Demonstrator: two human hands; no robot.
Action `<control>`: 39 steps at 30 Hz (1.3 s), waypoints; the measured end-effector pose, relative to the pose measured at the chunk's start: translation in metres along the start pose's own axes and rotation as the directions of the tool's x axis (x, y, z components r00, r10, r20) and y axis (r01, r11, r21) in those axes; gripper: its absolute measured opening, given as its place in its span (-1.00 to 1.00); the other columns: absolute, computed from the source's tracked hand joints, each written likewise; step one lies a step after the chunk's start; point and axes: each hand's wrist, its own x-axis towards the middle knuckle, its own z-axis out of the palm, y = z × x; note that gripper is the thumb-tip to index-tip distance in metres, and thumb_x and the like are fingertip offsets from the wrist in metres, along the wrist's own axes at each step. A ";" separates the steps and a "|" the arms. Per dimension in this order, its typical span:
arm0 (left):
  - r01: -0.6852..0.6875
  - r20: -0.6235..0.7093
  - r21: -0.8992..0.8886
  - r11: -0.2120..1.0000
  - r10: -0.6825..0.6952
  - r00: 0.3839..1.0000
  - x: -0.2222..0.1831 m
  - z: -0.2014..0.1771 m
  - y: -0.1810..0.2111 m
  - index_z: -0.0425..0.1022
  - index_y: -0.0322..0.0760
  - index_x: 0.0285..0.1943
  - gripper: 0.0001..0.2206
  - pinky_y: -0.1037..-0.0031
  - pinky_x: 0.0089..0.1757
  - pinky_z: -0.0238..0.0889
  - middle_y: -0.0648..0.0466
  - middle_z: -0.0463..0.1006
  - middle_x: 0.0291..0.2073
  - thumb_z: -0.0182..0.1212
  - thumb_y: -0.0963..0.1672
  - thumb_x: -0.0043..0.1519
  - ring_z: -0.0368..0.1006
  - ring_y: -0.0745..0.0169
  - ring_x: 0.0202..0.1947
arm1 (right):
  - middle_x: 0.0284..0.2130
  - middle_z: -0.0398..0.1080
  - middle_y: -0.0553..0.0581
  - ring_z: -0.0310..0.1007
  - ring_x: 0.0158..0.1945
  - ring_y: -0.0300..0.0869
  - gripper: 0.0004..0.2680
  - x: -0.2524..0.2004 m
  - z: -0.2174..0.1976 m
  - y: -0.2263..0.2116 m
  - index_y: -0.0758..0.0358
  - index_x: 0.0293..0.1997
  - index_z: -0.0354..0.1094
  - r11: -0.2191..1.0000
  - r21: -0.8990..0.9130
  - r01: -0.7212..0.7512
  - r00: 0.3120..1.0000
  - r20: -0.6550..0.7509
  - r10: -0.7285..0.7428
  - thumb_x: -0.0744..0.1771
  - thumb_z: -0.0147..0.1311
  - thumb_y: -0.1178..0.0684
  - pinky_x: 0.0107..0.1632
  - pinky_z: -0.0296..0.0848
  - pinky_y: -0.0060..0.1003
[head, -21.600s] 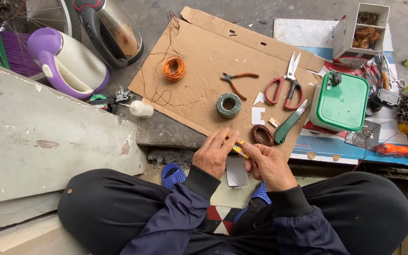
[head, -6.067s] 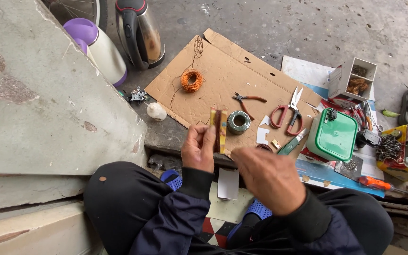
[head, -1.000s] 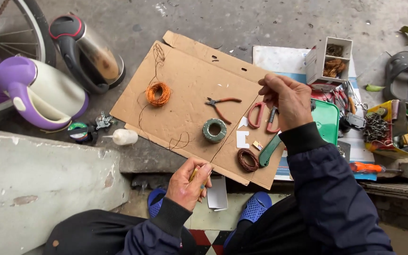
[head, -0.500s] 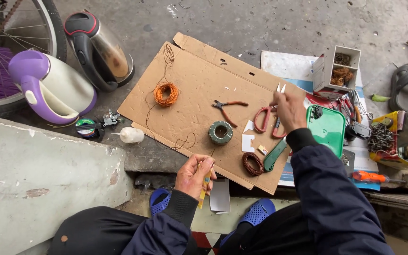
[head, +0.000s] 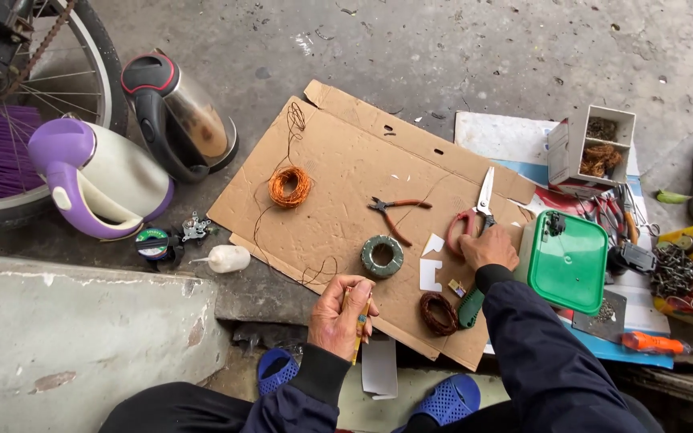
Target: The person is refining a cardboard-based structure by wrapping and securing thin strips around a metal core, likely for electrical insulation or component assembly.
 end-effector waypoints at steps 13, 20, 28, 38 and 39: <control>-0.076 0.039 -0.038 0.996 0.078 0.996 0.002 0.017 0.014 0.57 -0.33 0.01 -0.84 0.53 -0.62 0.16 -0.01 0.60 -0.47 0.29 -0.12 0.42 0.34 0.36 -0.67 | -0.03 0.49 0.40 0.57 0.03 0.10 -0.78 -0.078 -0.113 0.029 0.42 0.12 0.35 0.109 0.948 -0.298 0.927 0.315 -0.205 0.45 0.08 0.03 0.07 0.51 -0.13; -0.075 0.135 0.004 0.997 0.074 0.988 -0.021 0.026 0.019 0.58 -0.30 -0.02 -0.85 0.51 -0.58 0.22 -0.02 0.62 -0.46 0.32 -0.11 0.40 0.37 0.33 -0.66 | -0.08 0.50 0.41 0.58 -0.11 0.21 -0.42 -0.232 -0.140 0.056 0.37 0.46 0.29 0.211 0.956 -0.206 0.903 0.268 -0.335 0.20 0.16 0.32 -0.04 0.52 0.16; -0.176 0.095 0.310 0.934 0.154 0.984 -0.058 0.032 0.034 0.59 -0.26 -0.05 -0.88 0.56 -0.54 0.23 0.09 0.60 -0.50 0.28 -0.11 0.42 0.36 0.41 -0.63 | -0.45 0.37 0.31 0.35 -0.48 0.02 -0.70 -0.265 -0.110 0.067 0.46 0.06 0.40 0.487 0.805 -0.339 0.778 0.531 -0.336 0.46 -0.03 -0.08 -0.35 0.36 -0.11; -0.195 0.125 0.385 0.902 0.158 0.979 -0.072 0.016 0.024 0.63 -0.22 -0.10 -0.91 0.56 -0.56 0.21 0.14 0.59 -0.56 0.32 -0.12 0.40 0.32 0.45 -0.66 | -0.45 0.40 0.27 0.36 -0.47 -0.03 -0.56 -0.276 -0.106 0.058 0.47 0.04 0.45 0.585 0.751 -0.305 0.716 0.586 -0.379 0.42 -0.06 -0.27 -0.36 0.31 -0.18; -0.174 0.143 0.373 0.912 0.129 0.981 -0.072 0.014 0.022 0.63 -0.22 -0.10 -0.90 0.56 -0.56 0.21 0.14 0.60 -0.54 0.31 -0.11 0.41 0.32 0.45 -0.66 | -0.47 0.40 0.25 0.36 -0.49 -0.04 -0.54 -0.276 -0.104 0.057 0.50 0.02 0.46 0.578 0.755 -0.311 0.718 0.585 -0.378 0.42 -0.04 -0.28 -0.40 0.29 -0.20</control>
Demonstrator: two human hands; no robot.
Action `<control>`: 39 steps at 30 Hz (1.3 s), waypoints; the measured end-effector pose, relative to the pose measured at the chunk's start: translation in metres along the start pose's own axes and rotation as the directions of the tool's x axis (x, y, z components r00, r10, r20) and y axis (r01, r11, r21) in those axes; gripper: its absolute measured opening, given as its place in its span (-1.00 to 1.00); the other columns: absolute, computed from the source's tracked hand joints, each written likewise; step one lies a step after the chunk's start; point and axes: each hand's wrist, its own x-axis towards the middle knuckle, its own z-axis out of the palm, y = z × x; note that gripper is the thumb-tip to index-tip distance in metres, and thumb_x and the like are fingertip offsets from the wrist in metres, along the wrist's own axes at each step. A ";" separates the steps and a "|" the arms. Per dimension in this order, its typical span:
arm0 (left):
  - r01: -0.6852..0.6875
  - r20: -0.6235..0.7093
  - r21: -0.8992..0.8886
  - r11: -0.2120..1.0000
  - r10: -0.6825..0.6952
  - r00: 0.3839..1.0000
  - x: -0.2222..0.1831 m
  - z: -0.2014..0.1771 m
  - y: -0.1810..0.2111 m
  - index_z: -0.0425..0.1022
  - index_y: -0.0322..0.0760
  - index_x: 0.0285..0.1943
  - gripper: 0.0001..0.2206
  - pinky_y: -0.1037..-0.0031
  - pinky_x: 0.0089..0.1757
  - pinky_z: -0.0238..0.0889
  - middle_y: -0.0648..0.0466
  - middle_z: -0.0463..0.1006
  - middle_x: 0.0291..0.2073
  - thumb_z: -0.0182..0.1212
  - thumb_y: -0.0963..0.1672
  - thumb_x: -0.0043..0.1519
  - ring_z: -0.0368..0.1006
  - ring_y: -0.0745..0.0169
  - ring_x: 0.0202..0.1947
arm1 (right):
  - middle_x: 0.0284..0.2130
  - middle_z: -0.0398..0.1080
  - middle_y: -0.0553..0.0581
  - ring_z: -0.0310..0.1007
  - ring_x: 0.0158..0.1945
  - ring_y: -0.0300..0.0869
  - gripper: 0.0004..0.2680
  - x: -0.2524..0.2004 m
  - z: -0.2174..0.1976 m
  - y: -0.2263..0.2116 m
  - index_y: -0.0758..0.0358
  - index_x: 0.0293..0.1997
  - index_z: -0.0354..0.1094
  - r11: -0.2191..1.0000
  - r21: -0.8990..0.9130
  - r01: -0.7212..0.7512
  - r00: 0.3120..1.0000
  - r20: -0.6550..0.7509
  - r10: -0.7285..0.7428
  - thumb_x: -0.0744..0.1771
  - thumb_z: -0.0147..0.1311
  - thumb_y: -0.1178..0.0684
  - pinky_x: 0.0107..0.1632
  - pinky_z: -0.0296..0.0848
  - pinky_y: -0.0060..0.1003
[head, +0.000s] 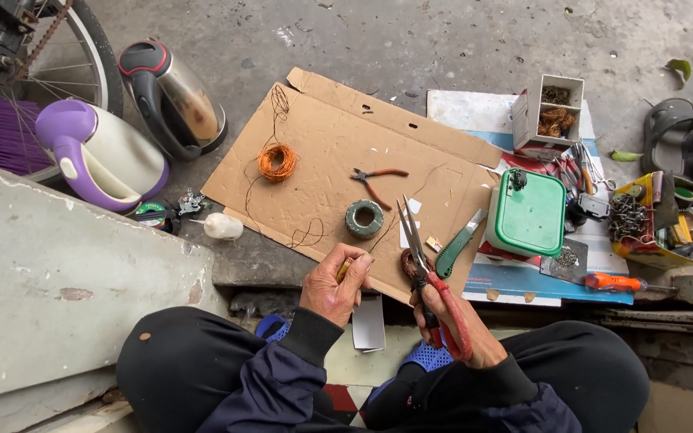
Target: The person is refining a cardboard-based structure by wrapping and securing thin strips around a metal core, likely for electrical insulation or component assembly.
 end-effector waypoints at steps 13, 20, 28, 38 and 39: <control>0.191 0.205 -0.374 0.908 -0.120 0.971 0.006 -0.018 -0.041 0.59 -0.39 0.04 -0.80 0.55 -0.60 0.20 -0.06 0.63 -0.47 0.30 -0.11 0.42 0.39 0.31 -0.70 | -0.54 0.41 0.26 0.35 -0.59 -0.05 -0.54 0.004 0.006 0.014 0.46 -0.04 0.46 0.998 0.037 0.053 0.993 0.106 -0.056 0.43 -0.09 -0.30 -0.51 0.30 -0.21; 0.334 0.314 -0.442 0.833 -0.205 0.927 0.011 -0.016 -0.049 0.53 -0.36 0.08 -0.82 0.51 -0.62 0.22 -0.06 0.63 -0.44 0.24 -0.11 0.46 0.40 0.31 -0.69 | -0.48 0.40 0.23 0.36 -0.51 -0.07 -0.55 0.000 0.009 0.011 0.44 -0.02 0.46 1.000 -0.003 0.014 0.996 0.090 -0.014 0.41 -0.05 -0.31 -0.42 0.28 -0.22; 0.371 0.243 -0.455 0.809 -0.288 0.926 0.012 -0.009 -0.047 0.57 -0.34 0.04 -0.84 0.48 -0.65 0.39 -0.20 0.58 -0.49 0.31 -0.12 0.44 0.50 0.20 -0.69 | -0.47 0.50 0.41 0.53 -0.59 0.04 -0.61 0.012 0.009 0.034 0.50 -0.07 0.49 0.978 -0.001 0.209 0.977 0.047 -0.209 0.45 0.05 -0.21 -0.49 0.50 -0.14; 0.412 0.267 -0.405 0.816 -0.325 0.907 0.015 -0.006 -0.049 0.57 -0.34 0.05 -0.83 0.48 -0.62 0.42 -0.19 0.59 -0.47 0.30 -0.11 0.45 0.53 0.19 -0.66 | -0.53 0.46 0.38 0.48 -0.64 0.05 -0.62 0.018 0.007 0.033 0.45 -0.12 0.50 0.984 -0.024 0.177 0.984 0.006 -0.177 0.43 0.11 -0.22 -0.53 0.45 -0.16; 0.417 0.267 -0.402 0.815 -0.332 0.905 0.015 -0.005 -0.048 0.57 -0.34 0.05 -0.84 0.49 -0.62 0.42 -0.18 0.59 -0.47 0.29 -0.11 0.45 0.53 0.20 -0.66 | -0.53 0.44 0.39 0.47 -0.63 0.05 -0.63 0.017 0.007 0.032 0.44 -0.13 0.49 0.986 -0.010 0.165 0.986 -0.007 -0.165 0.44 0.11 -0.21 -0.53 0.45 -0.15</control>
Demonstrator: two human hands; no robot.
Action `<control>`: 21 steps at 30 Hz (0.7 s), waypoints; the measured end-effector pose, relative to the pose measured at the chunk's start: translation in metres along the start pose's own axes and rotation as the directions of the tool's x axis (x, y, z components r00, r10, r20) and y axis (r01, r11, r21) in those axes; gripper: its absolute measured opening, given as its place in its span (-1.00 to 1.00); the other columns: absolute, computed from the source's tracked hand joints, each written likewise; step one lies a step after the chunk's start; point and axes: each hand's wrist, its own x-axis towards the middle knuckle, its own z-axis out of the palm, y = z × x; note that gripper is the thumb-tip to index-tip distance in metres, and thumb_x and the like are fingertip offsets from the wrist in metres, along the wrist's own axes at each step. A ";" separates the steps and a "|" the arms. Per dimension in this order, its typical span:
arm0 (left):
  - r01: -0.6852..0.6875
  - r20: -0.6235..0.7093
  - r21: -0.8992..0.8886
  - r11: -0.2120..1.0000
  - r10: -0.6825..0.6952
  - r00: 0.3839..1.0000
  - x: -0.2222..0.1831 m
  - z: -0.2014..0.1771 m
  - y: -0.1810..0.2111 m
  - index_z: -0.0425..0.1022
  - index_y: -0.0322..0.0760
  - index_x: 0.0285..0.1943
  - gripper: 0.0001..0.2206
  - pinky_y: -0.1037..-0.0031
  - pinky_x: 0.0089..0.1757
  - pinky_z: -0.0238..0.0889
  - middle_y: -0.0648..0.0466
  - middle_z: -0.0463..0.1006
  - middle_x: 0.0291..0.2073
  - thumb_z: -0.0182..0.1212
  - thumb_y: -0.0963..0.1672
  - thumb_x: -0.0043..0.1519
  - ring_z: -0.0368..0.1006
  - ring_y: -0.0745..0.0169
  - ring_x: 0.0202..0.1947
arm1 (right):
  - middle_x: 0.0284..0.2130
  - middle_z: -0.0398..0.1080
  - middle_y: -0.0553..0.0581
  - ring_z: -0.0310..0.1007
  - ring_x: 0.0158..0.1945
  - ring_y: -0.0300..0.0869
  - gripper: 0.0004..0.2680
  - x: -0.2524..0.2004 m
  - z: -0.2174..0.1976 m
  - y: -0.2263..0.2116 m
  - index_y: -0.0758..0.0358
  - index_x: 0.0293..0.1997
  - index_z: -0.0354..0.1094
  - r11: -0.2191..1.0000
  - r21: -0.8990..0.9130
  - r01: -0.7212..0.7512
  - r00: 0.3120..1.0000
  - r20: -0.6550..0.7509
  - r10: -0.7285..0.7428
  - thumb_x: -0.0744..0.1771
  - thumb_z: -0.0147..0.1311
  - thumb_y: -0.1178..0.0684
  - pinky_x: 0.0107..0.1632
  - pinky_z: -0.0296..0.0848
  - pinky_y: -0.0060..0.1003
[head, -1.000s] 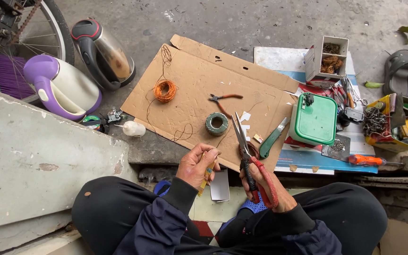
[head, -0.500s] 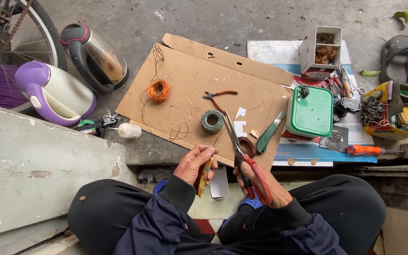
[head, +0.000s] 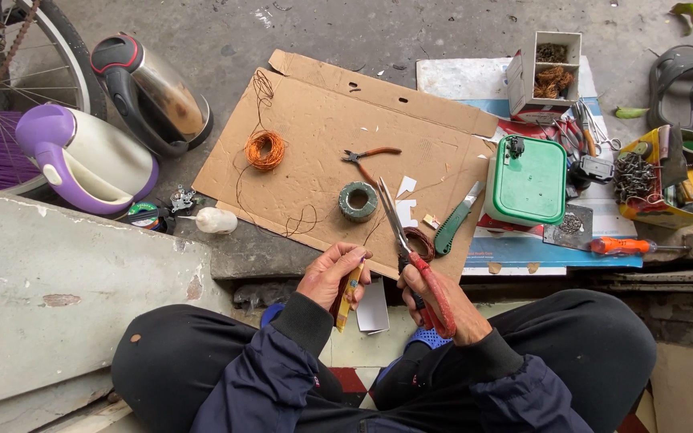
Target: The person is refining a cardboard-based structure by wrapping and securing thin strips around a metal core, likely for electrical insulation or component assembly.
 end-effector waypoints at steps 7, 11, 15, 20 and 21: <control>0.009 -0.004 0.000 1.000 -0.009 1.000 0.010 0.001 0.001 0.58 -0.32 0.06 -0.83 0.48 -0.62 0.43 -0.18 0.61 -0.47 0.30 -0.11 0.45 0.54 0.19 -0.66 | -0.54 0.42 0.39 0.49 -0.63 0.07 -0.62 0.001 -0.002 0.000 0.45 -0.08 0.47 0.999 0.037 -0.002 1.000 -0.006 0.002 0.44 0.09 -0.23 -0.54 0.45 -0.14; 0.043 -0.009 -0.001 0.999 -0.043 0.999 0.014 0.006 0.001 0.58 -0.31 0.06 -0.83 0.49 -0.61 0.41 -0.16 0.62 -0.47 0.32 -0.10 0.43 0.51 0.22 -0.67 | -0.53 0.41 0.36 0.45 -0.63 0.04 -0.61 0.003 0.002 0.002 0.44 -0.07 0.45 0.997 0.074 -0.037 0.999 -0.001 0.037 0.45 0.06 -0.25 -0.53 0.44 -0.15; 0.058 -0.017 -0.010 0.998 -0.058 0.998 0.016 0.008 0.000 0.58 -0.31 0.04 -0.84 0.48 -0.61 0.42 -0.17 0.63 -0.47 0.33 -0.11 0.43 0.52 0.21 -0.67 | -0.53 0.40 0.35 0.44 -0.63 0.03 -0.58 -0.001 0.004 -0.009 0.44 -0.03 0.42 0.993 0.113 -0.044 0.999 -0.006 0.045 0.45 0.04 -0.28 -0.52 0.44 -0.16; 0.061 -0.028 -0.004 0.998 -0.061 0.998 0.019 0.010 0.002 0.57 -0.31 0.05 -0.83 0.49 -0.61 0.42 -0.17 0.63 -0.47 0.33 -0.10 0.42 0.51 0.21 -0.67 | -0.55 0.37 0.32 0.41 -0.65 0.00 -0.58 0.004 0.003 -0.004 0.47 -0.02 0.43 0.988 0.146 -0.047 0.998 -0.030 0.052 0.45 0.06 -0.28 -0.54 0.41 -0.18; 0.058 -0.035 -0.002 0.998 -0.058 0.998 0.020 0.010 0.001 0.58 -0.32 0.04 -0.83 0.49 -0.62 0.42 -0.18 0.62 -0.47 0.34 -0.11 0.42 0.51 0.21 -0.68 | -0.57 0.36 0.32 0.40 -0.67 0.00 -0.58 0.006 0.002 -0.001 0.49 -0.03 0.44 0.987 0.156 -0.049 0.997 -0.046 0.056 0.45 0.08 -0.26 -0.56 0.39 -0.19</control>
